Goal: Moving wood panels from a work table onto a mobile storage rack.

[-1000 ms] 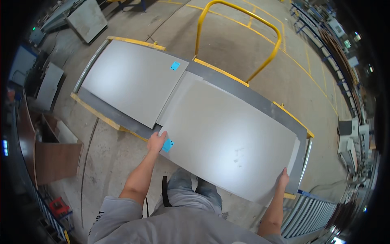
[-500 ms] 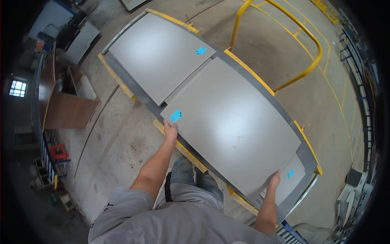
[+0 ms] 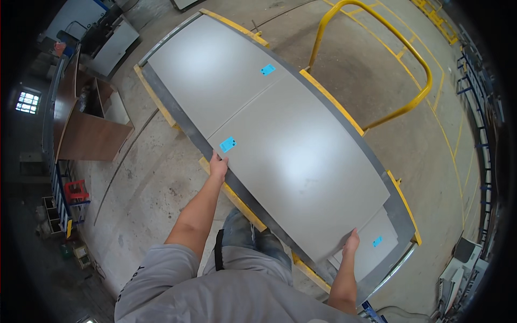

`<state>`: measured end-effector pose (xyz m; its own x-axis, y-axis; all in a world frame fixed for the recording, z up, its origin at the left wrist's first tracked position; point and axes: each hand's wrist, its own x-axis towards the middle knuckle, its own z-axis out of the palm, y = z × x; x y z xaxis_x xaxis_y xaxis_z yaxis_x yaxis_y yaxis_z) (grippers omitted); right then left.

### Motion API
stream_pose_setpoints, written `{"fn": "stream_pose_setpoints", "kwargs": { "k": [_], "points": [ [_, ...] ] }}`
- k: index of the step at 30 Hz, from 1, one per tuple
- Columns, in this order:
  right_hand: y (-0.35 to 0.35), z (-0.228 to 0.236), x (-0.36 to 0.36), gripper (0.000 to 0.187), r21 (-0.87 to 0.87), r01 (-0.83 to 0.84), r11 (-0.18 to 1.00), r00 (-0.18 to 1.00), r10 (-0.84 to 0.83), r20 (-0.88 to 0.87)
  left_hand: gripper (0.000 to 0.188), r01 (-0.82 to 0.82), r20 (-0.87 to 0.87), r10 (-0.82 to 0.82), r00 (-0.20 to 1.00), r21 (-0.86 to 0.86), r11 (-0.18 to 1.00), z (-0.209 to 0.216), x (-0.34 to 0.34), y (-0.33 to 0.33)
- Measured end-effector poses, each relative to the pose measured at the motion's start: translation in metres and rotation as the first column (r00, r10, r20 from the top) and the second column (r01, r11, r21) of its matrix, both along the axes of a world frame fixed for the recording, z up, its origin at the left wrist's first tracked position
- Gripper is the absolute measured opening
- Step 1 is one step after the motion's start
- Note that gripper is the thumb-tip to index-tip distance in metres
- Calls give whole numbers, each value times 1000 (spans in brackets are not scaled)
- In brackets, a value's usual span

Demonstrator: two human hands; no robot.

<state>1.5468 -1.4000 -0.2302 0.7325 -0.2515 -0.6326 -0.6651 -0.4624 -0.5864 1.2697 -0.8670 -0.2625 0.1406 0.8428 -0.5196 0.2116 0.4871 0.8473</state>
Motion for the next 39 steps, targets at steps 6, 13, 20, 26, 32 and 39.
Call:
{"fn": "stream_pose_setpoints", "kwargs": {
  "k": [6, 13, 20, 26, 32, 39],
  "points": [
    [-50, -9, 4, 44, -119, -18, 993, 998, 24, 52, 67, 157, 48, -151, 987, -167, 973, 28, 19, -41],
    [53, 66, -2, 50, -325, -499, 803, 664, 596, 452, 61, 512, -317, -589, 743, -297, 806, 11, -113, -108],
    [70, 10, -71, 76, -614, -340, 712, 808, 556, 197, 50, 455, -405, -544, 735, -299, 838, 67, -249, -150],
    [44, -2, -49, 80, -536, -65, 842, 966, 188, 178, 48, 115, -456, -265, 849, -331, 937, 113, -364, -172],
    [29, -22, -43, 76, -503, -137, 854, 968, 222, 113, 49, -154, -420, -19, 907, -372, 915, 121, -488, -198],
    [205, 0, -101, 66, -446, -258, 857, 810, 444, 383, 46, -299, -376, 111, 920, -489, 820, 71, -640, -203]
  ]
}}
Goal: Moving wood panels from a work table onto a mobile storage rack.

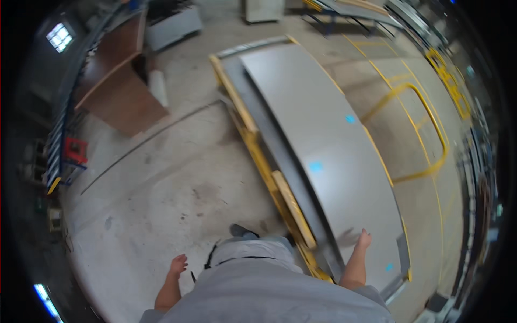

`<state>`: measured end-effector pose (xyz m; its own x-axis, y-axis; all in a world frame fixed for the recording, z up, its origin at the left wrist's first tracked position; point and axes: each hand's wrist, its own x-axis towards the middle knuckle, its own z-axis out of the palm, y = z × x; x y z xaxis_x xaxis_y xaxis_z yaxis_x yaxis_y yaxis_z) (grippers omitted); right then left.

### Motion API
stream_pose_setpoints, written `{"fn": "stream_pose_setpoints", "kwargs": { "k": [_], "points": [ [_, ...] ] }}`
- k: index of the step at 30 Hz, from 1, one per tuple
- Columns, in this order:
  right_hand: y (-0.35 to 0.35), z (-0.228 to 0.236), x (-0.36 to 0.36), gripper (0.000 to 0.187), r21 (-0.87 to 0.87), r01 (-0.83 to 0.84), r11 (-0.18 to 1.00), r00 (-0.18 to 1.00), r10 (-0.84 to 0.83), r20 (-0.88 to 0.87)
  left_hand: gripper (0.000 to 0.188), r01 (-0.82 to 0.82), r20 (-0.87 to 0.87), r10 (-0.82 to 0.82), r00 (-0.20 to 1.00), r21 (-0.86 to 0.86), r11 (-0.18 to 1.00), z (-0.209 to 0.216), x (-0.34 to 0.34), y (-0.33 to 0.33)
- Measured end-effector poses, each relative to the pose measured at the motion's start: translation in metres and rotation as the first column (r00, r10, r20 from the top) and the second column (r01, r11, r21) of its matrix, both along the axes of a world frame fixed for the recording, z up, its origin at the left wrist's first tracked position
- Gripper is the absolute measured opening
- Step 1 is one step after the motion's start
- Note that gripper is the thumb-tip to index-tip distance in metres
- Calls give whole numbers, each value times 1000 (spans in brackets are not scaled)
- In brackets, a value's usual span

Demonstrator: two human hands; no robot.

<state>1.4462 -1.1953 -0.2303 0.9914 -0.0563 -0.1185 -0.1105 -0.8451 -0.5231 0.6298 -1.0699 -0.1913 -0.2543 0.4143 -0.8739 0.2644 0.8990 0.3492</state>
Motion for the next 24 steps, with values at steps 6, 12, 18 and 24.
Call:
{"fn": "stream_pose_setpoints", "kwargs": {
  "k": [6, 12, 18, 24],
  "points": [
    [218, -8, -212, 24, 278, -638, 718, 612, 692, -384, 45, 76, -81, -56, 995, 274, 959, -56, -38, 84],
    [383, 52, -410, 19, 243, -969, 44, -110, 803, -586, 48, 126, -1, -139, 990, 426, 896, -62, -59, 176],
    [541, -19, -468, 24, 239, -969, -66, -222, 659, -719, 48, 345, -237, -301, 924, 172, 923, -75, -165, 176],
    [815, 31, -689, 21, 291, -930, -225, -320, 885, -338, 34, -257, -129, 264, 956, 68, 964, -53, -276, 225]
  ]
}}
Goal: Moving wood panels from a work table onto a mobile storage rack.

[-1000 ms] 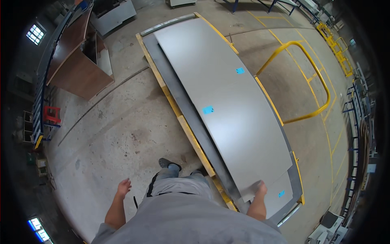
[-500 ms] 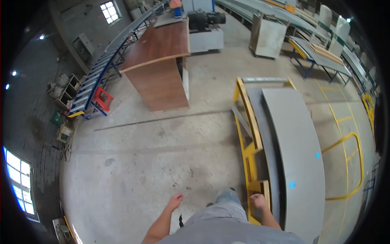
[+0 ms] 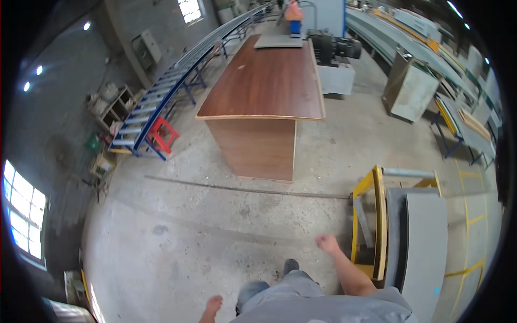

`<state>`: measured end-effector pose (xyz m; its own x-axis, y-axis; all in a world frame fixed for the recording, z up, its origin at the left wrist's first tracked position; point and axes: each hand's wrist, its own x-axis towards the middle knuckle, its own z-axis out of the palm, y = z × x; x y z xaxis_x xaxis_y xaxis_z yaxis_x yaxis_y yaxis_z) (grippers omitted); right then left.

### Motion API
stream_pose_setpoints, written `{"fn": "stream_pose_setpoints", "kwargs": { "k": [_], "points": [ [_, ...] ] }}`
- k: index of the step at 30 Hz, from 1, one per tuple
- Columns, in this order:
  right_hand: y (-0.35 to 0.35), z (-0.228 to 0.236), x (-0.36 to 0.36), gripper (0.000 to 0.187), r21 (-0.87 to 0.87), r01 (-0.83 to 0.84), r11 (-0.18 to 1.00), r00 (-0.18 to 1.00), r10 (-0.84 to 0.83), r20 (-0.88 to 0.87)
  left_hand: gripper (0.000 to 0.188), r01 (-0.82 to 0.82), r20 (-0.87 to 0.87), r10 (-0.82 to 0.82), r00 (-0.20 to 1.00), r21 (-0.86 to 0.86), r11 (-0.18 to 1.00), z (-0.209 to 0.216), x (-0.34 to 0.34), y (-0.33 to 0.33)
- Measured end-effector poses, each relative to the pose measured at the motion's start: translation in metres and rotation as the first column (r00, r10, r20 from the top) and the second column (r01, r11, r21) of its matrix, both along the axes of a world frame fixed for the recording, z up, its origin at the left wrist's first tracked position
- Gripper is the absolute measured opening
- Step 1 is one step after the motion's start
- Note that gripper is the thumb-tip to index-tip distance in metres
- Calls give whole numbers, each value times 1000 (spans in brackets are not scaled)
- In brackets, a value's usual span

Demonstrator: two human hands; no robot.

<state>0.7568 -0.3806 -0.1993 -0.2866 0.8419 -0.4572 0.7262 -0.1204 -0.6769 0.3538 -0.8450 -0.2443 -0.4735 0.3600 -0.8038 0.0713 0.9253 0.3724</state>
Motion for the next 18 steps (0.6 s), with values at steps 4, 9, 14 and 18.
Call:
{"fn": "stream_pose_setpoints", "kwargs": {
  "k": [4, 9, 14, 18],
  "points": [
    [151, 106, -189, 23, 410, -4, 912, 958, 121, -260, 43, -663, 220, 625, 749, 279, 695, 29, -25, 72],
    [252, 194, -365, 32, 632, 55, 773, 886, 255, -388, 37, -643, 237, 600, 764, 209, 737, 3, -98, 98],
    [309, 202, -446, 37, 654, 69, 753, 964, 120, -239, 24, -112, -10, 119, 993, 266, 957, -4, -245, 156],
    [368, 186, -465, 59, 656, -79, 751, 995, 19, 99, 18, 355, -217, -310, 926, 213, 910, -6, -367, 232]
  ]
}}
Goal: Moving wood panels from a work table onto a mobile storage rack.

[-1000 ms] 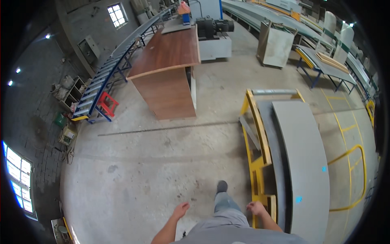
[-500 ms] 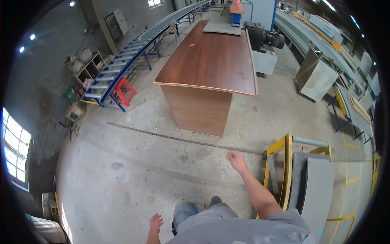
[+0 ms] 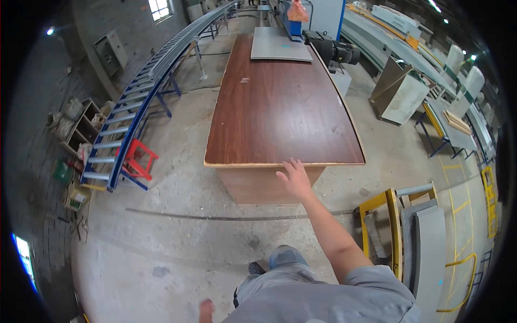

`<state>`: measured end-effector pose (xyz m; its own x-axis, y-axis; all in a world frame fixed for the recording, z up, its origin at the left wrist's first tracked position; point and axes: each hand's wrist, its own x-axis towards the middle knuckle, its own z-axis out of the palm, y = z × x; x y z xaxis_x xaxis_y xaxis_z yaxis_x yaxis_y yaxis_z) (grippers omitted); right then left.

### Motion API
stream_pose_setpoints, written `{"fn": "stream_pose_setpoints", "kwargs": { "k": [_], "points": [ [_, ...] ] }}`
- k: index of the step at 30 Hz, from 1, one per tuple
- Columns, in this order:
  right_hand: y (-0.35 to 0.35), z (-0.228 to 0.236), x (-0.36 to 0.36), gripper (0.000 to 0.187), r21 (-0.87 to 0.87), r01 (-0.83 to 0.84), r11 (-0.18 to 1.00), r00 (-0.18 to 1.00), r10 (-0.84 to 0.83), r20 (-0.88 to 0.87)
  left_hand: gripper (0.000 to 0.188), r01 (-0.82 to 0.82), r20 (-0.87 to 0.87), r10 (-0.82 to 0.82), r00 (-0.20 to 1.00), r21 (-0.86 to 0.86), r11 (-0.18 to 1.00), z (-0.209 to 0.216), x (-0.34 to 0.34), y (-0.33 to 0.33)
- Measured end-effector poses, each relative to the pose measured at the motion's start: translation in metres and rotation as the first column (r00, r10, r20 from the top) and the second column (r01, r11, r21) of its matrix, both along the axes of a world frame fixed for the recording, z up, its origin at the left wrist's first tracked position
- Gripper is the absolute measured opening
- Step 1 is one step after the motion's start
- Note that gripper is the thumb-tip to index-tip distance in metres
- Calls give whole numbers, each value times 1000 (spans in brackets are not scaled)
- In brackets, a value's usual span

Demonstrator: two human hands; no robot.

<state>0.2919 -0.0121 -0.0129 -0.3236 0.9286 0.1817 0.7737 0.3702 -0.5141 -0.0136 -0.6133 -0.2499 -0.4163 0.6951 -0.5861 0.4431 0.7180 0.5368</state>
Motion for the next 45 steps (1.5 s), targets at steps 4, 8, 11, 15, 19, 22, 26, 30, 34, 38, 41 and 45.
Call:
{"fn": "stream_pose_setpoints", "kwargs": {
  "k": [4, 8, 11, 15, 19, 22, 26, 30, 34, 38, 41, 45],
  "points": [
    [55, -24, -24, 72, -107, 114, 988, 960, -82, 268, 21, -779, 332, 706, 626, 222, 587, 32, -135, 205],
    [94, -32, -55, 80, 8, 106, 994, 937, -103, 335, 35, -522, 181, 528, 830, 587, 619, 115, -188, 402],
    [128, -25, -74, 79, 10, 138, 990, 932, -134, 338, 39, -317, -9, 407, 913, 610, 726, 169, -174, 516],
    [175, -19, -93, 77, 31, 152, 988, 931, -154, 332, 40, 1, -116, 112, 987, 698, 716, 228, -124, 647],
    [218, -19, -99, 77, 28, 203, 979, 926, -202, 320, 41, 384, -344, -193, 919, 670, 635, 244, -99, 753],
    [245, -18, -112, 74, 50, 250, 967, 924, -253, 288, 43, 390, -266, -286, 920, 685, 616, 234, -102, 839],
    [272, -17, -117, 68, 97, 363, 927, 895, -375, 243, 54, 522, -395, -343, 853, 604, 602, 232, -89, 963],
    [292, -15, -122, 62, 115, 465, 878, 852, -479, 211, 64, 789, -687, -388, 614, 542, 290, 223, -73, 1092],
    [306, -14, -120, 57, 140, 553, 821, 798, -571, 193, 67, 907, -780, -463, 421, 359, 220, 225, -42, 1187],
    [307, -14, -119, 54, 126, 588, 799, 779, -602, 176, 66, 959, -813, -517, 269, 177, 220, 223, -26, 1229],
    [308, -15, -121, 53, 138, 600, 788, 771, -616, 161, 64, 960, -855, -448, 263, 186, 209, 204, -29, 1235],
    [326, -20, -111, 52, 145, 576, 805, 785, -594, 176, 59, 920, -795, -469, 385, 292, 261, 197, -31, 1224]
  ]
}}
